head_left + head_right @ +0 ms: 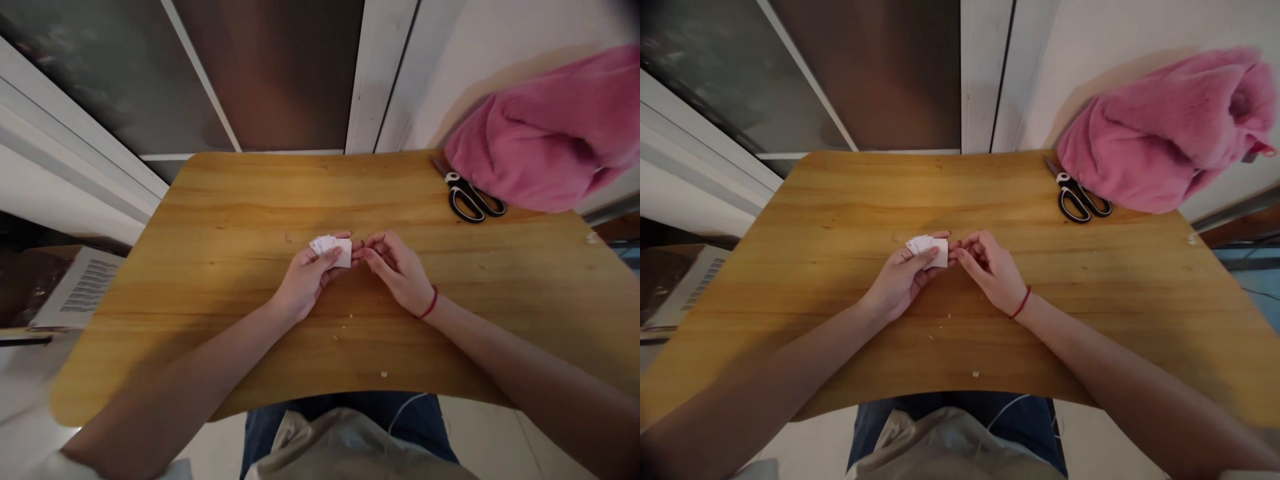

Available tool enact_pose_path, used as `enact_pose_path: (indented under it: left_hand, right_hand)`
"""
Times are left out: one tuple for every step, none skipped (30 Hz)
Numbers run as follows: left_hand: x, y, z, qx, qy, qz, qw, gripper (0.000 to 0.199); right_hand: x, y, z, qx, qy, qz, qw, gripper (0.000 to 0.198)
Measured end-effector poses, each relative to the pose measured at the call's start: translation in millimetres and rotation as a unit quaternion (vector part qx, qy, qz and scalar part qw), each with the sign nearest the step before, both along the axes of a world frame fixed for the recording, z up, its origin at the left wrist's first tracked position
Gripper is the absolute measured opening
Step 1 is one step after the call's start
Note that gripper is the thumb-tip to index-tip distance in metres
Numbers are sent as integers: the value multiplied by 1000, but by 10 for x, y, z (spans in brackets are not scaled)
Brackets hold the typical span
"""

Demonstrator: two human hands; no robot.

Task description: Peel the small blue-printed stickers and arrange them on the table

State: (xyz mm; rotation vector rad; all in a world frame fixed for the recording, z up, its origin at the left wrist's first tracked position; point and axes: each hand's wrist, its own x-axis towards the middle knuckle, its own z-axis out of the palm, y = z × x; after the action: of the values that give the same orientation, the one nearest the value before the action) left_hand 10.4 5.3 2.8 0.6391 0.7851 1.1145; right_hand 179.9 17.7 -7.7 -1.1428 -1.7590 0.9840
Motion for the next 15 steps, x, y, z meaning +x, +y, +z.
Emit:
enact_pose_path:
  left_hand:
    - [2, -11, -8, -6, 8, 4, 1000, 27]
    - [3, -19, -14, -13, 15, 12, 1000, 27]
    - [4, -25, -19, -20, 21, 20, 999, 26]
    - [6, -29, -21, -26, 25, 28, 999, 26]
    - [9, -33, -20, -30, 27, 36, 999, 26]
    - [14, -37, -18, -34, 27, 41, 998, 26]
    - [20, -41, -15, -38, 26, 47, 998, 26]
    - [26, -44, -12, -41, 25, 52, 997, 27]
    - [32, -47, -10, -44, 24, 58, 997, 27]
    - [36, -48, -8, -46, 23, 63, 997, 27]
    - [38, -47, -8, -48, 23, 66, 996, 27]
    - [36, -43, -9, -48, 22, 64, 997, 27]
    - [32, -37, -9, -47, 21, 58, 997, 27]
    - [25, -29, -10, -46, 19, 47, 998, 26]
    - [17, -20, -9, -44, 19, 36, 998, 26]
  right_hand:
    - [-11, -13, -1, -6, -3, 5, 1000, 23]
    - [-23, -27, 0, -7, -12, 10, 1000, 24]
    - [-34, -43, 2, -3, -27, 15, 1000, 26]
    - [-46, -59, 6, 2, -46, 18, 999, 27]
    - [-58, -74, 11, 7, -67, 22, 997, 28]
    - [-70, -89, 18, 11, -88, 24, 996, 29]
    - [-82, -103, 24, 13, -105, 22, 994, 29]
    - [-95, -114, 30, 14, -113, 16, 993, 28]
    - [-106, -123, 33, 13, -111, 9, 994, 26]
    - [-116, -129, 34, 10, -99, 4, 995, 24]
    - [-124, -131, 31, 7, -81, -2, 997, 23]
    - [-128, -129, 24, 3, -58, -8, 998, 23]
    - [-128, -123, 15, -1, -33, -14, 999, 22]
    - [-125, -114, 3, -7, -10, -21, 1000, 22]
    - [-119, -102, -9, -13, 11, -32, 999, 22]
